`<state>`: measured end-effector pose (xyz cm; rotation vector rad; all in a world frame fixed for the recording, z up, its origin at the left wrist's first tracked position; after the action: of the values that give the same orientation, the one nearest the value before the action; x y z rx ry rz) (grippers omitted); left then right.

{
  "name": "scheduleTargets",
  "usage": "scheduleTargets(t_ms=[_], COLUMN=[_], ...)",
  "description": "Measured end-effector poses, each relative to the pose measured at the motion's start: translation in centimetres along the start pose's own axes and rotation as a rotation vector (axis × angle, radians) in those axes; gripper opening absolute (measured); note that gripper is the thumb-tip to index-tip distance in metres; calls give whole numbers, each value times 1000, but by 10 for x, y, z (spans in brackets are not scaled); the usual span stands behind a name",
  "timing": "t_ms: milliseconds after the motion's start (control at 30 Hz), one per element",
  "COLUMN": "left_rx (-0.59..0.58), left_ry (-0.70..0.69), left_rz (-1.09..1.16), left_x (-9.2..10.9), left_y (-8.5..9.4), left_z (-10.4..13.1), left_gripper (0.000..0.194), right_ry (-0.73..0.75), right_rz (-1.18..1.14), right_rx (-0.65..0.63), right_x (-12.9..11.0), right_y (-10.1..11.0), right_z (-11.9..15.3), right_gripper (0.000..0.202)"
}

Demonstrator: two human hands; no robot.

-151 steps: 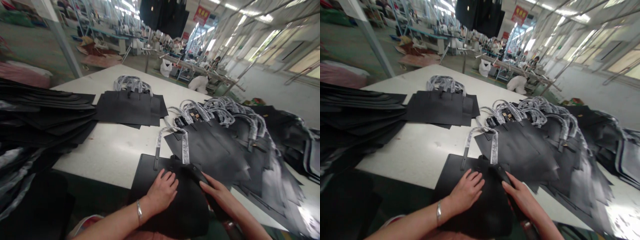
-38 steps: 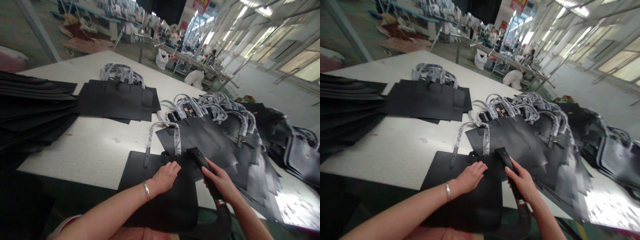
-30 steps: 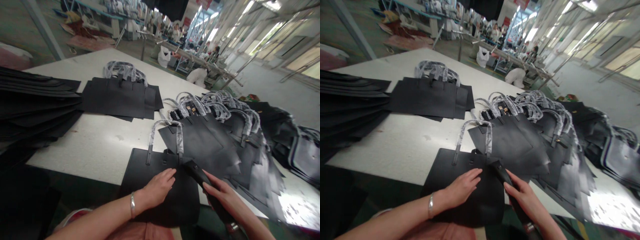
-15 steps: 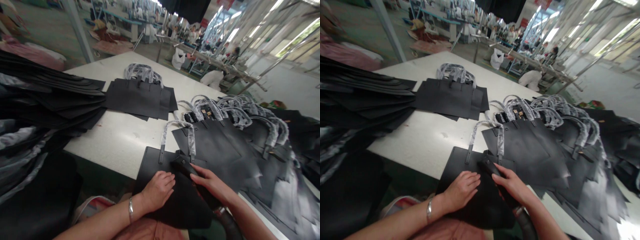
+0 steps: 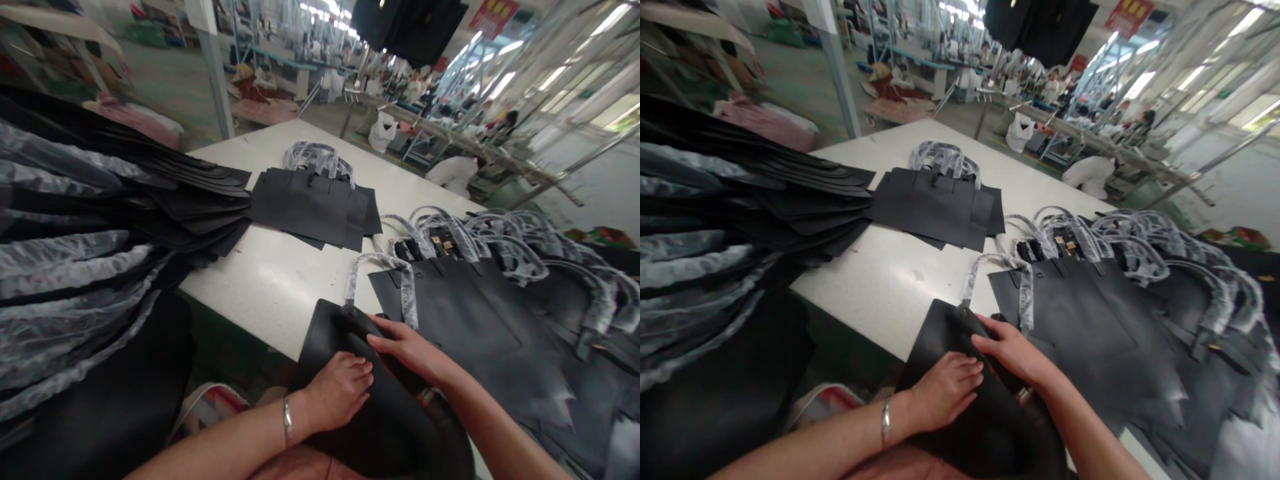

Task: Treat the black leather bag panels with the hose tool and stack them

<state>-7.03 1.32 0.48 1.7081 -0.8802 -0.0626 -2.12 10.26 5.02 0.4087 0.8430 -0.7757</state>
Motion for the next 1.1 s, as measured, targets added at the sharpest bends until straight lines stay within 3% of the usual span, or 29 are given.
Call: scheduleTargets(t_ms=[167,333,400,500,600,700,800,933,1100], left_rx=[-51,-115,-118,-99,-51,33,-5,-196,-317], left_ry=[-25,-8,12,37,105,304,278,99,35], left_rz=[-23,-25,17,146,247,141,13,27,48], left_x=[2,4,4,-1,-33,-99,-150,-177,-182], left_y=[8,11,9,11,30,65,86,80,66], left_z=[-4,-8,-6,-3,-3,-4,-15,-33,-46], left_gripper=[25,22,22,24,23,16,15,9,4], right_ry=[35,119,144,214,214,167,176,158,154], right_rz=[57,191,195,114,3,-20,16,45,88], right_rx=[-43,-20,43,177,222,202,131,49,23], right_x=[-15,-35,-42,-52,-47,-26,-5,13,15], right_y=[-14,-38,-36,-15,7,16,6,-14,-21], right_z=[-3,-37,-47,-42,-20,1,13,14,6], right_gripper=[51,47,50,60,70,69,66,66,68])
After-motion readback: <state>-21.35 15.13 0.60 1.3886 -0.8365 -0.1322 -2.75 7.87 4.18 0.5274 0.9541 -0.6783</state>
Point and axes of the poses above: each hand's wrist, its own z-axis away from the middle knuckle, its own y-axis out of the back of the hand, x = y × z, the point moved 9 cm from there along -z, towards the middle knuckle, and after that the axes turned 10 degrees about -z, right-handed, at the moved point
